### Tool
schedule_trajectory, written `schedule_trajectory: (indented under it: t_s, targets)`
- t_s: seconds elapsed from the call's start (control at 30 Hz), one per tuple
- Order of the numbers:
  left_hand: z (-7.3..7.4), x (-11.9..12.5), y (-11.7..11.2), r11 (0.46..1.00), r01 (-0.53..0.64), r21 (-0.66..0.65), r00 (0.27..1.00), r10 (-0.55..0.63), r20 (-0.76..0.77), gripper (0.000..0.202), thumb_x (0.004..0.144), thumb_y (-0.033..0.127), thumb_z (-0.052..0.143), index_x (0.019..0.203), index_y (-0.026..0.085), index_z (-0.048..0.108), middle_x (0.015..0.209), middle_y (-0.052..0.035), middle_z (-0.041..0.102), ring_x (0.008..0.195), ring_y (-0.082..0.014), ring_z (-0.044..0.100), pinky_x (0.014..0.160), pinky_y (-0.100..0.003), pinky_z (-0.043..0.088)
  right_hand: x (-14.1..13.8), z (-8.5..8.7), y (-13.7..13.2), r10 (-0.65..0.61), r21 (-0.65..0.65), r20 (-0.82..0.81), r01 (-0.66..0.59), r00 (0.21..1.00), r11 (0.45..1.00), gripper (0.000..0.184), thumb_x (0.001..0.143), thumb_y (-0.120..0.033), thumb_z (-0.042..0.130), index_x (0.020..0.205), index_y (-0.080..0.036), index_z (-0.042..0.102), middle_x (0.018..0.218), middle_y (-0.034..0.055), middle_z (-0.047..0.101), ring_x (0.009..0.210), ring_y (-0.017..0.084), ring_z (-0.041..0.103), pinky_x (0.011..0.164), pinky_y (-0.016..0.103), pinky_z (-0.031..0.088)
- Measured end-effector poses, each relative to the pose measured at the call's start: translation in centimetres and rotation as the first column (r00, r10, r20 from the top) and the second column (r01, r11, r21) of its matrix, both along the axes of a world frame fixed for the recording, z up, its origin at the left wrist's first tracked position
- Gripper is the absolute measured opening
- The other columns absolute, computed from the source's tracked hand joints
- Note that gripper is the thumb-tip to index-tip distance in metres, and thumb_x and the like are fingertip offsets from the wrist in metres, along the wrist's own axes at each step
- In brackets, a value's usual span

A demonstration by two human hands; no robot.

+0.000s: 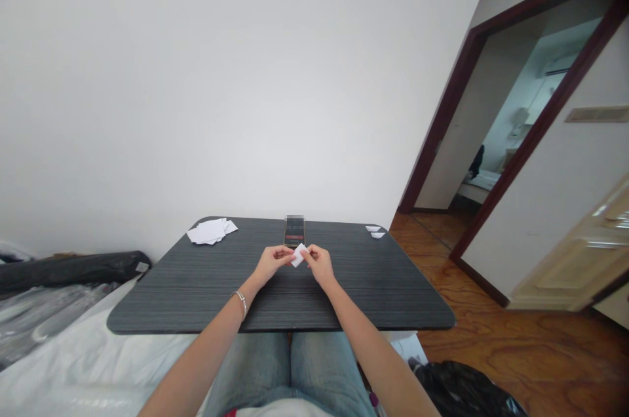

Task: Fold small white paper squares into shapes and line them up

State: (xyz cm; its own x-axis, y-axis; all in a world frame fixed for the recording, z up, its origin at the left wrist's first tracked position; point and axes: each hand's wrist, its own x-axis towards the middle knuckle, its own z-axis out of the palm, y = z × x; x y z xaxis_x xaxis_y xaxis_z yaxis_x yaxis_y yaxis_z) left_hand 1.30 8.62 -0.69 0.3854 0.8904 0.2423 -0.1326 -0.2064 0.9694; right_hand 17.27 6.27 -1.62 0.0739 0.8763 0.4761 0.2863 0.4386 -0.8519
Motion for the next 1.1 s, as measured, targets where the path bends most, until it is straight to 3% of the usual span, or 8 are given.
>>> schedule_trajectory:
  t_s: [0.27, 0.53, 0.77, 1.1]
  targets:
    - [0.0, 0.0, 0.0, 1.000, -0.004, 0.007, 1.000, 0.004, 0.001, 0.019, 0.060, 0.027, 0.069, 0.065, 0.010, 0.061, 0.063, -0.0029, 0.068, 0.059, -0.0145, 0.062, 0.056, -0.024, 0.048, -0.2, 0.4, -0.4, 0.013, 0.007, -0.029, -0.012, 0.999, 1.000, 0.024, 0.070, -0.037, 0.057, 0.057, -0.016, 0.053, 0.047, -0.0038, 0.048, 0.042, 0.009, 0.043, 0.038, 0.018, 0.035]
    - [-0.2, -0.1, 0.2, 0.999, -0.040, 0.030, 0.999, 0.040, -0.005, 0.018, 0.062, 0.027, 0.068, 0.064, 0.011, 0.060, 0.061, -0.0030, 0.068, 0.056, -0.0136, 0.061, 0.054, -0.023, 0.047, -0.3, 0.6, -0.2, 0.093, -0.075, -0.275, -0.118, 0.957, 0.990, 0.022, 0.067, -0.034, 0.060, 0.078, -0.018, 0.051, 0.059, -0.0014, 0.061, 0.048, 0.012, 0.056, 0.033, 0.016, 0.035]
    - [-0.1, -0.2, 0.1, 0.996, -0.075, 0.053, 0.997, 0.077, -0.025, 0.020, 0.061, 0.028, 0.069, 0.063, 0.011, 0.060, 0.061, -0.0041, 0.068, 0.057, -0.0149, 0.062, 0.055, -0.024, 0.048, -0.1, 0.1, 0.3, 0.140, -0.122, -0.311, -0.186, 0.940, 0.975, 0.020, 0.066, -0.033, 0.062, 0.072, -0.014, 0.060, 0.056, 0.0021, 0.063, 0.046, 0.012, 0.056, 0.034, 0.017, 0.037]
    - [-0.1, -0.3, 0.2, 0.997, -0.058, 0.060, 0.997, 0.060, -0.042, 0.033, 0.062, 0.028, 0.068, 0.089, 0.010, 0.060, 0.058, -0.0022, 0.066, 0.052, -0.0128, 0.059, 0.055, -0.024, 0.048, -0.4, 0.0, 0.5, 0.143, -0.124, -0.348, -0.197, 0.926, 0.973, 0.026, 0.063, -0.038, 0.064, 0.067, -0.013, 0.059, 0.047, 0.0010, 0.061, 0.039, 0.011, 0.055, 0.038, 0.021, 0.044]
